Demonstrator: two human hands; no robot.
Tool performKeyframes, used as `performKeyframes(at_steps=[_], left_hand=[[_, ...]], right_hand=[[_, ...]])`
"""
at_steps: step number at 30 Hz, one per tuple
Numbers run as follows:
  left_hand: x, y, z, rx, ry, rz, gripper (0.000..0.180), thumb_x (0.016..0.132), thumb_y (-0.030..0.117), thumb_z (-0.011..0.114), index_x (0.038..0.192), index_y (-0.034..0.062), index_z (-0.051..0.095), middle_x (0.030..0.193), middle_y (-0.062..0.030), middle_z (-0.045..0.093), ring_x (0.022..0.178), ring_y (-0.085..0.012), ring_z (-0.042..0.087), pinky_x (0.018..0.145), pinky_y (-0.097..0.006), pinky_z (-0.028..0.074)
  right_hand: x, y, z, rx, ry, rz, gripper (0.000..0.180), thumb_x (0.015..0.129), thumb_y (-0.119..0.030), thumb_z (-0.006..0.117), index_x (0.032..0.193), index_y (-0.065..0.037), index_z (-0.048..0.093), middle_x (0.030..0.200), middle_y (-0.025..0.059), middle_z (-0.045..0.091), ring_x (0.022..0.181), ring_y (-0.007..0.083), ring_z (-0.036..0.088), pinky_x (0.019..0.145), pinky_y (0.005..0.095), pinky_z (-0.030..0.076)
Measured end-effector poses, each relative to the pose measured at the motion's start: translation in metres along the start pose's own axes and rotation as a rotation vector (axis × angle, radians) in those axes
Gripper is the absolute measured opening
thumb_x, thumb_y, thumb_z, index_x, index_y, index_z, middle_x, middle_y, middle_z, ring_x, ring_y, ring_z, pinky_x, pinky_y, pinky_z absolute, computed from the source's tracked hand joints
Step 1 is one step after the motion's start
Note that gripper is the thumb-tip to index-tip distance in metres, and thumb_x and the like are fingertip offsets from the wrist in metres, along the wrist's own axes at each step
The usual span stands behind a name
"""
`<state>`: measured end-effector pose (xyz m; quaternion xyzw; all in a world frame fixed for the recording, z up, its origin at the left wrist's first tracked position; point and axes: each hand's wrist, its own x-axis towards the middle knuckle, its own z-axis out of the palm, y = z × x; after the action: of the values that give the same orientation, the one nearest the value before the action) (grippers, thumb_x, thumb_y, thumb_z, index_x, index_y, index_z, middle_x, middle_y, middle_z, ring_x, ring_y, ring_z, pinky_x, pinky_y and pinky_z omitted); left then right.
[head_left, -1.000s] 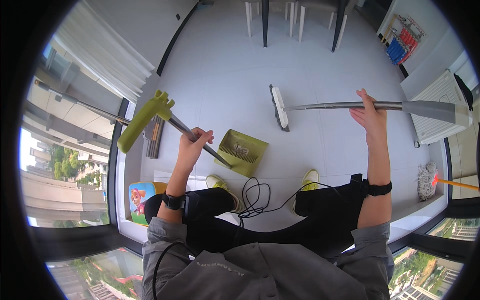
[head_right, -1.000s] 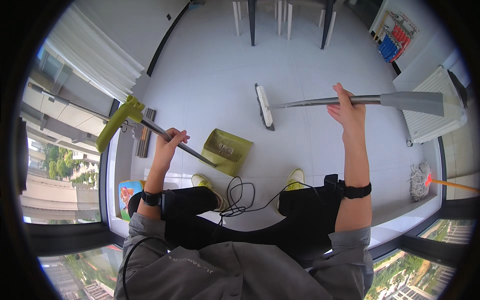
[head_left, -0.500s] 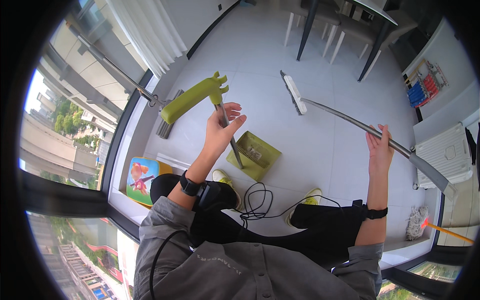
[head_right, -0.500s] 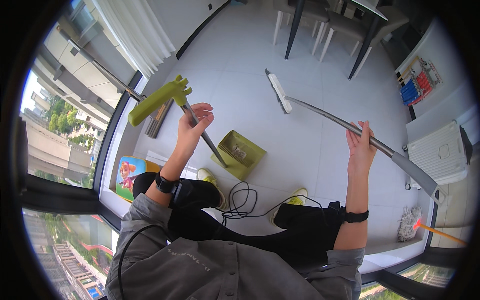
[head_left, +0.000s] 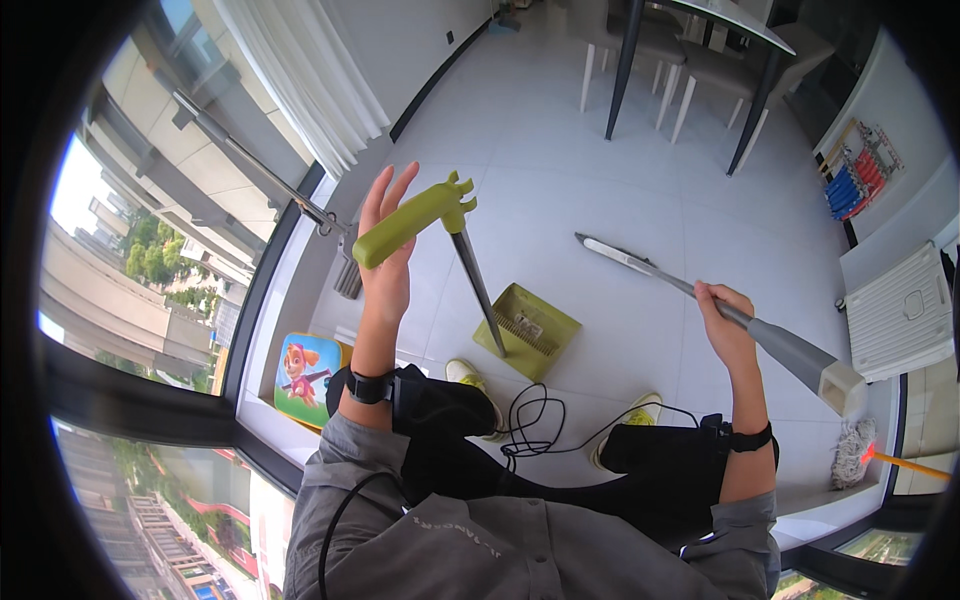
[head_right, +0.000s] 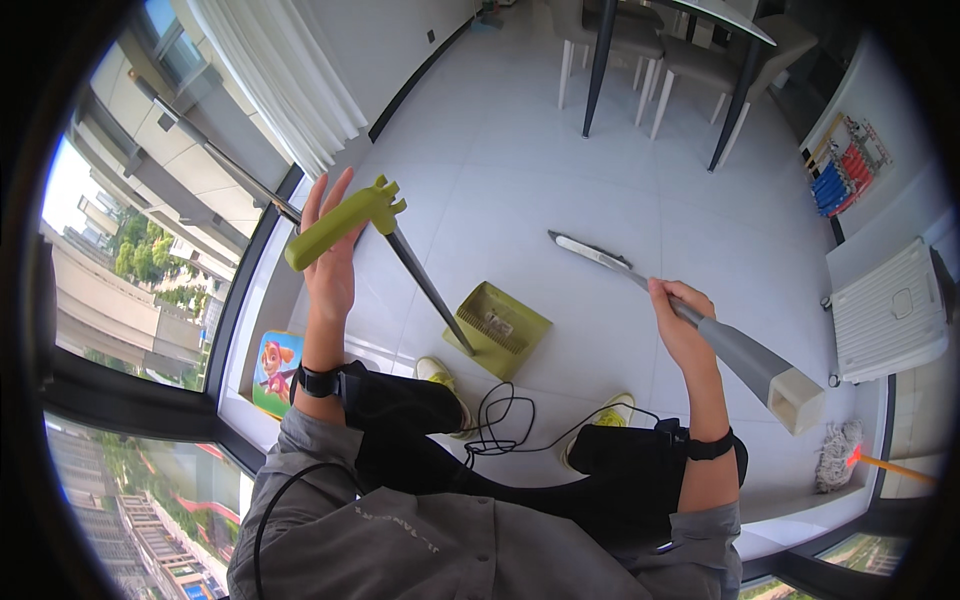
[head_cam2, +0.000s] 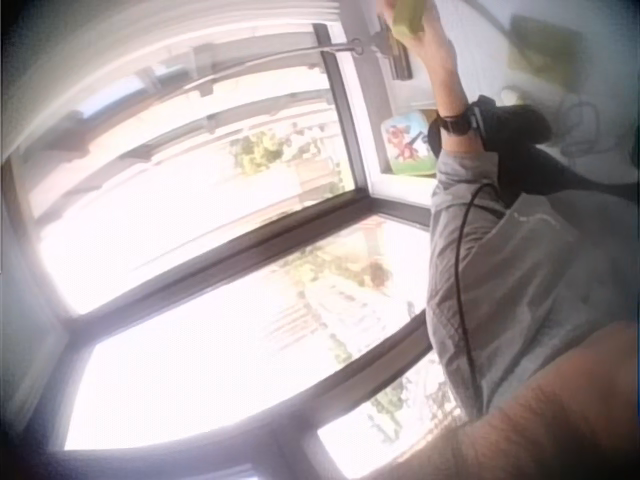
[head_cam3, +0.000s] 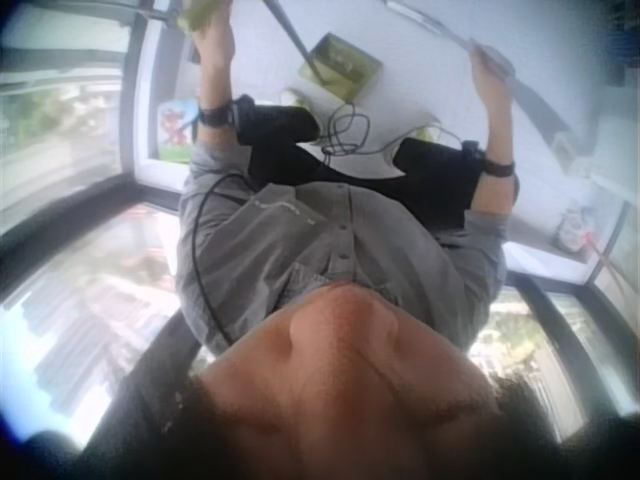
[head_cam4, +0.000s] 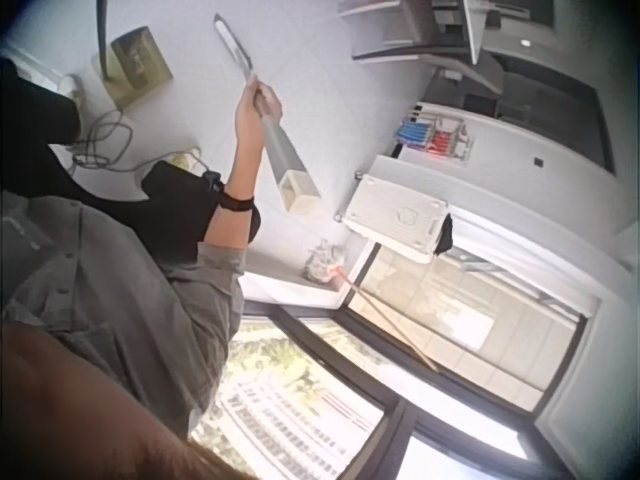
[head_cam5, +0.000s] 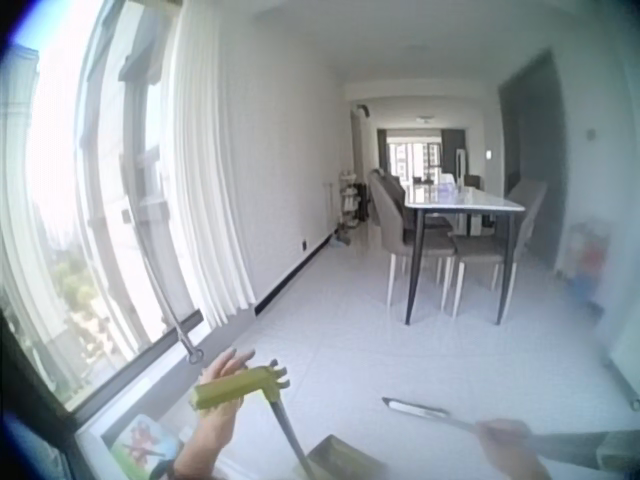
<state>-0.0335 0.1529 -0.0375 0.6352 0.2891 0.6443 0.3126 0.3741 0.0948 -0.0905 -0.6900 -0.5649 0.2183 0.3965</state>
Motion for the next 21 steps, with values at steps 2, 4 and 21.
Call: performKeyframes(at_steps=[2,4,21], left_hand=[[-0.004,0.005,0.004,0.023,0.014,0.003,0.055,0.090,0.017,0.058,0.139,0.0007,0.038,0.135,-0.0208,0.048,0.123,-0.0254,0.049,0.103,-0.038,0.037],[-0.006,0.009,0.005,0.024,0.020,-0.050,0.048,0.088,0.005,0.056,0.133,-0.0026,0.045,0.132,-0.0202,0.052,0.121,-0.0258,0.051,0.104,-0.040,0.037],[-0.003,0.036,0.009,-0.813,-0.172,-0.058,0.057,0.096,0.038,0.034,0.135,-0.0012,0.043,0.149,-0.0185,0.030,0.141,-0.0306,0.022,0.116,-0.044,0.012]], right_hand=[[0.000,0.002,0.002,0.003,0.005,-0.012,0.029,0.091,-0.026,0.062,0.088,0.002,0.068,0.058,-0.0003,0.049,0.056,0.0062,0.042,0.051,0.0239,0.035],[-0.001,0.003,0.002,-0.017,-0.014,-0.020,0.028,0.091,-0.025,0.063,0.089,0.002,0.069,0.059,0.0003,0.051,0.057,0.0067,0.044,0.052,0.0241,0.036],[-0.006,-0.005,0.010,-0.013,-0.064,-0.055,0.026,0.088,-0.024,0.065,0.094,0.002,0.068,0.071,0.0066,0.063,0.064,0.0109,0.055,0.060,0.0240,0.044]])
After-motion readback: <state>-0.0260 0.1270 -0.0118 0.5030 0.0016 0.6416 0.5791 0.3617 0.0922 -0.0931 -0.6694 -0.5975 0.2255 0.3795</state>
